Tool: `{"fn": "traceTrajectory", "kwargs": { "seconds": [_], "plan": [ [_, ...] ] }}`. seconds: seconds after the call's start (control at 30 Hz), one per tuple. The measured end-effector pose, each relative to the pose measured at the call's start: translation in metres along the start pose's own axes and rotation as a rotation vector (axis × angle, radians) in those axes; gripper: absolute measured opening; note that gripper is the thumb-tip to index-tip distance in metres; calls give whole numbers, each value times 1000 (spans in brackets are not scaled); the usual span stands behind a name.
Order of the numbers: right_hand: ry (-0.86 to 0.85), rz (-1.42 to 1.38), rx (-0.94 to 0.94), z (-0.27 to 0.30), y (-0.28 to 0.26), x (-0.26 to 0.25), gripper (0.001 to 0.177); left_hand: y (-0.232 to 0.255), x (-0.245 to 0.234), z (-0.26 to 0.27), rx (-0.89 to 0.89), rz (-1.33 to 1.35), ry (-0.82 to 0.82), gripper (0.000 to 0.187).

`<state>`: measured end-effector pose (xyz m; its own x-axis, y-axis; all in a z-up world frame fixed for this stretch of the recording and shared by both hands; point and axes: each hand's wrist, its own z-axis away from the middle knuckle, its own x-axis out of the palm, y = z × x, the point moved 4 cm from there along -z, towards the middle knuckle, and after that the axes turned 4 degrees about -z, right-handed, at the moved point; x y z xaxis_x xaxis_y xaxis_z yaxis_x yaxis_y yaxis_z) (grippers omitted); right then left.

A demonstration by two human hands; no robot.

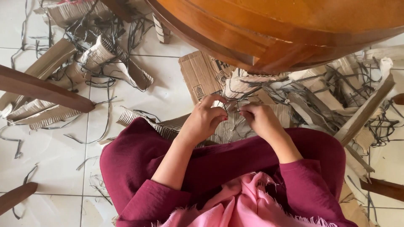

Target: Wrapping a wooden table leg with corrugated cardboard and securing it with string.

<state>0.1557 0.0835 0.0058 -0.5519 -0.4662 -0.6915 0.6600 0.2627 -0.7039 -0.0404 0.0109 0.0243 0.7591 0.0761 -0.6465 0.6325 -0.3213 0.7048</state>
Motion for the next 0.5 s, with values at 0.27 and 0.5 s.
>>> {"fn": "traceTrajectory", "kwargs": {
  "seconds": [0.27,0.5],
  "plan": [
    [-84,97,-45,-3,-4,6,14,-32,24,9,-227,330,-237,7],
    [-24,316,-116,9,10,6,14,-38,44,26,-224,165,-349,8]
  ]
}}
